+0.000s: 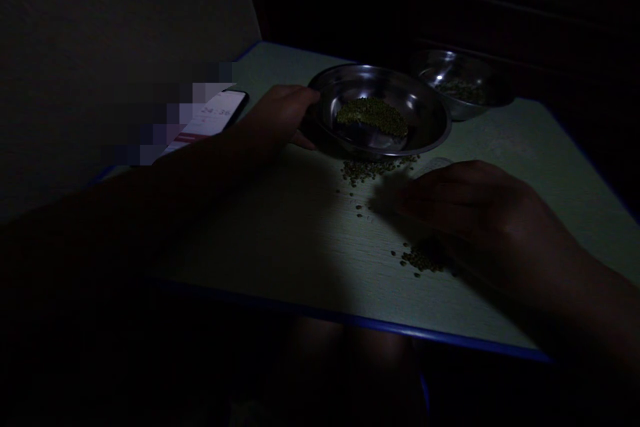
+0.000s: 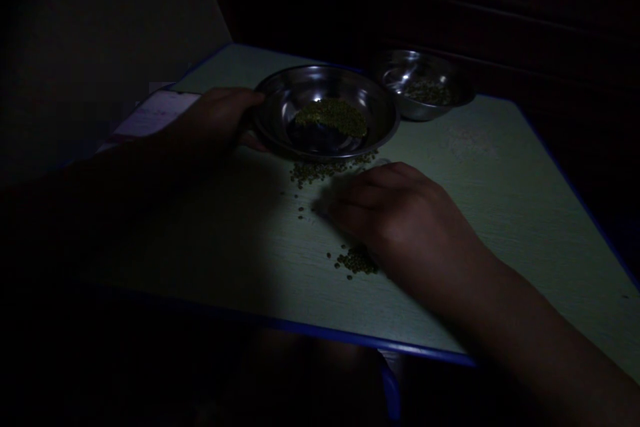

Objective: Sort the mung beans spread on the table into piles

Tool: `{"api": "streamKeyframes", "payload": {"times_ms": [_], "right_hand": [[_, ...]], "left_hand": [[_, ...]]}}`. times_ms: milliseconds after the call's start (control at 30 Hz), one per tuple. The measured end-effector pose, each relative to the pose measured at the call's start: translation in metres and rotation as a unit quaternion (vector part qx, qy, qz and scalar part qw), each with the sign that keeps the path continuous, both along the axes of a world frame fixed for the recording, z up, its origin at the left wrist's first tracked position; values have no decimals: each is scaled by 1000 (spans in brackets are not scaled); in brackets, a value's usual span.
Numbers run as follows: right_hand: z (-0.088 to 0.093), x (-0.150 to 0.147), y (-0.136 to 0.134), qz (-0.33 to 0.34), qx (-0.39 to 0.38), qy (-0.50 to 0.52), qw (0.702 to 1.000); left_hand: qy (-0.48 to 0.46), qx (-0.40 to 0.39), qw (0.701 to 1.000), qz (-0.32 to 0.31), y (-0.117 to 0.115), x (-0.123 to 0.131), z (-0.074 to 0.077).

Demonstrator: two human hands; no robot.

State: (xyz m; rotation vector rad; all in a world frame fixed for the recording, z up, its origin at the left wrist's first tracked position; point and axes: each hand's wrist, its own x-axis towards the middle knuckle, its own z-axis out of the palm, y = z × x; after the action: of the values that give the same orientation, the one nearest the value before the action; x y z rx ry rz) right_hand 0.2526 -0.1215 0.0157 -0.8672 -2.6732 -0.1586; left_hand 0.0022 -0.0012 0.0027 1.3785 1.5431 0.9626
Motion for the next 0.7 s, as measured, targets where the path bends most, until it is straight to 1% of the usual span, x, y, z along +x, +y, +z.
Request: {"api": "streamKeyframes", "payload": {"times_ms": [133,233,367,600,700], "right_hand": [[-3,-2,2,-8,25,16,1000],[-5,-4,2,-5,30,22,999],[-5,-4,1,0,10,17,1000],[2,-2,-3,-13,-22,-1,1000],[8,-2,-5,-19,-38,-10,999]], "left_hand": [[10,-4,1000,6,1,-1,0],[0,-1,1000,3,5,-3,-3],[-24,10,1000,9,9,-5,-8],[-9,13,1000,-18,1,-4,-2],[-10,8,1000,-15,1,-5,-3]]}}
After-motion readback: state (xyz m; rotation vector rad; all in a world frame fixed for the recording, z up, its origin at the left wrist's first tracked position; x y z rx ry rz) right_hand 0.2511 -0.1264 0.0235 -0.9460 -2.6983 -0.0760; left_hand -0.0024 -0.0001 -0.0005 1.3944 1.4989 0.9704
